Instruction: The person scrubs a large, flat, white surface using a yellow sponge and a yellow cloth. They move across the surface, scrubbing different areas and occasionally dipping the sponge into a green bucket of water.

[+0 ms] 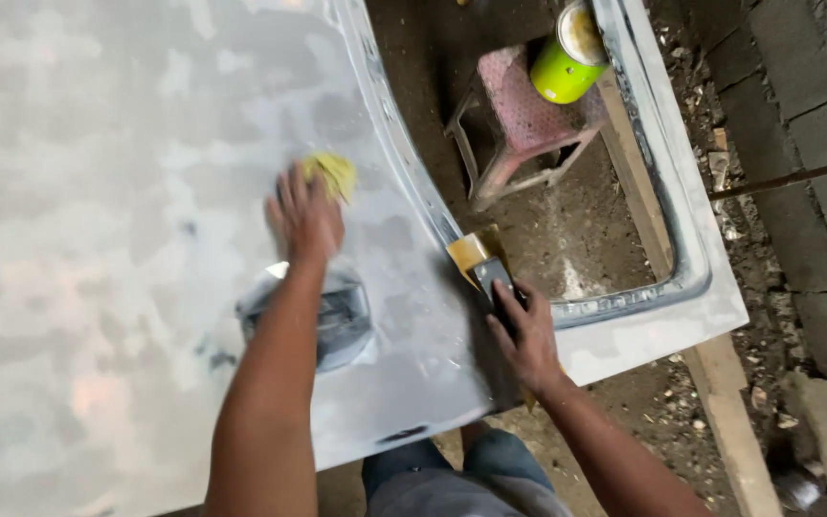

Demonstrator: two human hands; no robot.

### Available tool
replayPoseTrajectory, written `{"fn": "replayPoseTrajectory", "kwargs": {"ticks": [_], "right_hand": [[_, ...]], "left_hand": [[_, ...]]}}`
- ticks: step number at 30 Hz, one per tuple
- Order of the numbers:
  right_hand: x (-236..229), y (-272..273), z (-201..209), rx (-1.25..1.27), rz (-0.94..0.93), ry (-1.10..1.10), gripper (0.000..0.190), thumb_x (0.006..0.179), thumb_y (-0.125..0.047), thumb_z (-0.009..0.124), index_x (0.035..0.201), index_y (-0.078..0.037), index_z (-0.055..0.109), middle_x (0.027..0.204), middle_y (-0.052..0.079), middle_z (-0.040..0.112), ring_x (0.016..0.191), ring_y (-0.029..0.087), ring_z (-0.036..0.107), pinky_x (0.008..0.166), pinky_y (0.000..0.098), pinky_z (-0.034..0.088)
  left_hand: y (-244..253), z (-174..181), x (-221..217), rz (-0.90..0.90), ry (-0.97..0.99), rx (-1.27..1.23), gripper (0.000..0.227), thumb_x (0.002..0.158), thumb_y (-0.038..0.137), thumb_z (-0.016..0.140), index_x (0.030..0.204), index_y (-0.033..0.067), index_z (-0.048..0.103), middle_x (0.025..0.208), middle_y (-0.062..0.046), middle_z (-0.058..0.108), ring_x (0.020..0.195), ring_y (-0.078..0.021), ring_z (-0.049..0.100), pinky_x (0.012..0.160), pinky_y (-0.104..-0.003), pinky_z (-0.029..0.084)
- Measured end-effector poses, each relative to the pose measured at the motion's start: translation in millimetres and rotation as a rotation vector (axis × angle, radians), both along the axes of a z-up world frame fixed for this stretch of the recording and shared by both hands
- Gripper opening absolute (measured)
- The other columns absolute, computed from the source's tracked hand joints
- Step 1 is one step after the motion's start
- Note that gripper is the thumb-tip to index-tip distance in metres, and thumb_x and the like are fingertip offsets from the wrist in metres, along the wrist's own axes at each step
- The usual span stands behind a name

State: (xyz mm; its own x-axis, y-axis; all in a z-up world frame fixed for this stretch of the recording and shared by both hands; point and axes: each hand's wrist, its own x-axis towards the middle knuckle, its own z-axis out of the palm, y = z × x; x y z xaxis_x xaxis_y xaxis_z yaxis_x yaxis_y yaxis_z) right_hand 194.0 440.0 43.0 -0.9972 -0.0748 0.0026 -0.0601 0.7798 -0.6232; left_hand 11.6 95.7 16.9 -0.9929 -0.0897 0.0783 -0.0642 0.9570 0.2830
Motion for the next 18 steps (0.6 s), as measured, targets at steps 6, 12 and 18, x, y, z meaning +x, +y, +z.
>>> {"fn": "replayPoseTrajectory", "kwargs": {"ticks": [6,12,18], "right_hand": [[-7.7,17.8,2.7,-0.037,-0.009,-0.122,0.062,0.093,-0.022,0.071,0.152,-0.023,0.051,0.149,0.026,0.039,0.137,0.042,0.042,0.114,0.0495,0.038],[-12.3,47.5,-9.8,-0.143,0.03,-0.089,0.059,0.093,-0.022,0.069,0.15,-0.022,0.053,0.147,0.023,0.041,0.132,0.039,0.046,0.112,0.0476,0.043],[-15.7,73.6,-10.8,-0.005,0.095,0.027,0.059,0.096,-0.025,0.07,0.152,-0.016,0.052,0.144,0.026,0.043,0.133,0.042,0.045,0.112,0.0532,0.04]], "left_hand": [[84.6,57.6,-7.2,0.129,-0.309,0.466,0.068,0.098,0.025,0.054,0.162,0.0114,0.037,0.156,-0.017,0.045,0.142,-0.036,0.043,0.124,-0.051,0.03],[152.6,-9.0,150.4,-0.327,-0.256,-0.018,0.052,0.095,0.026,0.059,0.141,0.0017,0.056,0.168,-0.019,0.022,0.155,-0.0379,0.017,0.123,-0.063,0.01],[157.8,14.0,274.3,-0.326,-0.33,0.009,0.059,0.089,0.022,0.063,0.145,0.0059,0.051,0.163,-0.016,0.028,0.155,-0.0342,0.024,0.122,-0.062,0.016]]}}
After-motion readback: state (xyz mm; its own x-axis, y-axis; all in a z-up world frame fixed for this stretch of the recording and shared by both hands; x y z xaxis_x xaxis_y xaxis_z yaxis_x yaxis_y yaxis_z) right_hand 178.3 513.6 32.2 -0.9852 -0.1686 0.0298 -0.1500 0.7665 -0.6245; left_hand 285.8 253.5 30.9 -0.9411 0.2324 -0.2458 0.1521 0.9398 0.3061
